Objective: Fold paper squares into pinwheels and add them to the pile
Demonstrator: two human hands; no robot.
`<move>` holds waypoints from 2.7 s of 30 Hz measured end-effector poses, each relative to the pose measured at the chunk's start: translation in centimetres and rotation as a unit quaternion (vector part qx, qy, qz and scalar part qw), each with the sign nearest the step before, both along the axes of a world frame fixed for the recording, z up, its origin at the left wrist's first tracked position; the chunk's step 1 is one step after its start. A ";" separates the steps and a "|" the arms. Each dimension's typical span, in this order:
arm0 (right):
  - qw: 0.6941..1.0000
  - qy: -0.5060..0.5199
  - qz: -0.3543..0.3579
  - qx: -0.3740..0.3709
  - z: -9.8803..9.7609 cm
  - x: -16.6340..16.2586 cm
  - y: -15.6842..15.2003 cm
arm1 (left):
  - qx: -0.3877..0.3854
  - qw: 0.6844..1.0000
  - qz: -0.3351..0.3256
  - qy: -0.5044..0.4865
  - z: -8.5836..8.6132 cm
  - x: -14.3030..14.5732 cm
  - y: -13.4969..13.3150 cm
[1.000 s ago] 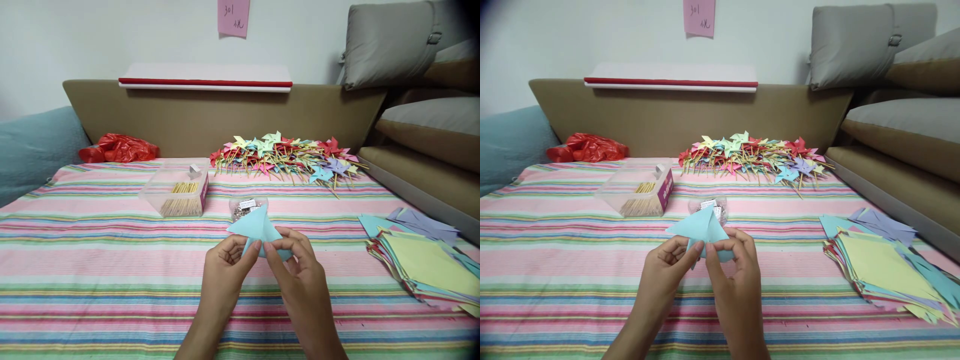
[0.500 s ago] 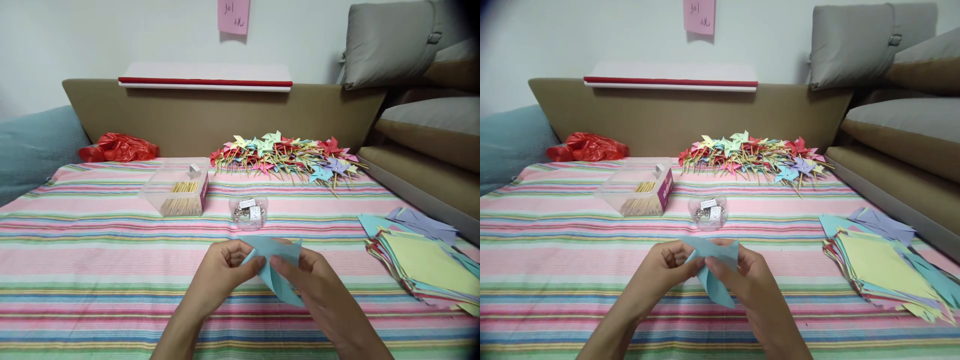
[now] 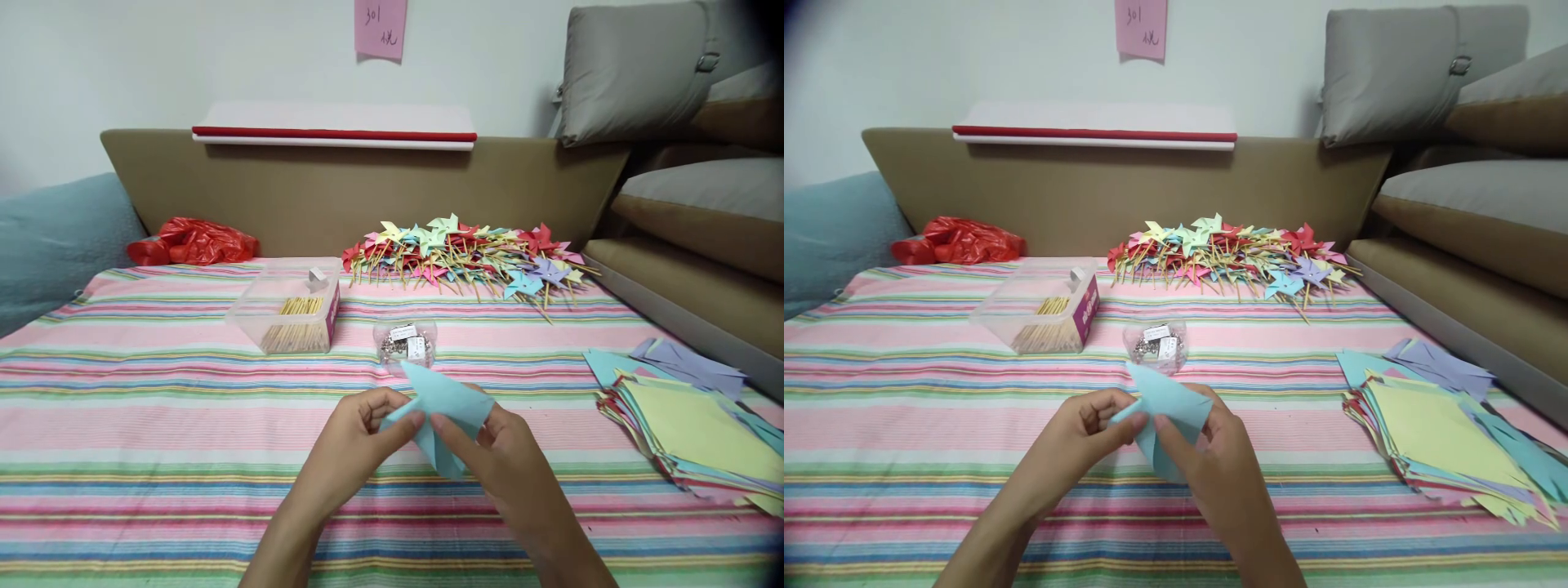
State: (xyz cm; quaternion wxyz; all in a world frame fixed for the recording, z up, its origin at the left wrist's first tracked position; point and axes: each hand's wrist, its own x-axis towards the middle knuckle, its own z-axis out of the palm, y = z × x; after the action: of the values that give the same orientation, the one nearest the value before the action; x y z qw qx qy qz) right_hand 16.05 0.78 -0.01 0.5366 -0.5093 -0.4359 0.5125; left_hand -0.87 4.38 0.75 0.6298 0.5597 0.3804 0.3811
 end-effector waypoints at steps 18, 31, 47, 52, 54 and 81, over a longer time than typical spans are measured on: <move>0.967 0.224 -0.120 0.000 -1.2 -4.1 0.1 | -0.049 0.971 0.199 -0.125 -1.1 4.1 -2.0; 0.982 0.157 -0.101 0.016 -1.0 -3.5 0.3 | -0.092 0.953 0.223 -0.182 -1.8 3.2 -1.5; 0.825 -0.418 -0.091 0.369 -2.2 -1.1 0.0 | -0.113 0.940 0.248 -0.206 -1.7 2.2 -0.5; 0.889 -0.339 -0.109 0.289 -1.8 -1.4 -0.1 | -0.086 0.951 0.243 -0.171 -1.8 2.4 -0.6; 0.914 -0.294 -0.124 0.251 -1.8 -1.5 0.0 | -0.078 0.956 0.238 -0.154 -1.8 2.5 -0.6; 0.965 -0.172 -0.141 0.136 -1.9 -1.7 0.4 | -0.043 0.974 0.198 -0.101 -1.7 2.9 -1.3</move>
State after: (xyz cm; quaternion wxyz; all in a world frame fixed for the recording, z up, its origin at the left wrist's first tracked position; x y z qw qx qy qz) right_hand 14.39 1.19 -1.91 0.5847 -0.5681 -0.5113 0.2718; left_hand 2.03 3.06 -0.93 0.6003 0.4041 0.4347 0.5360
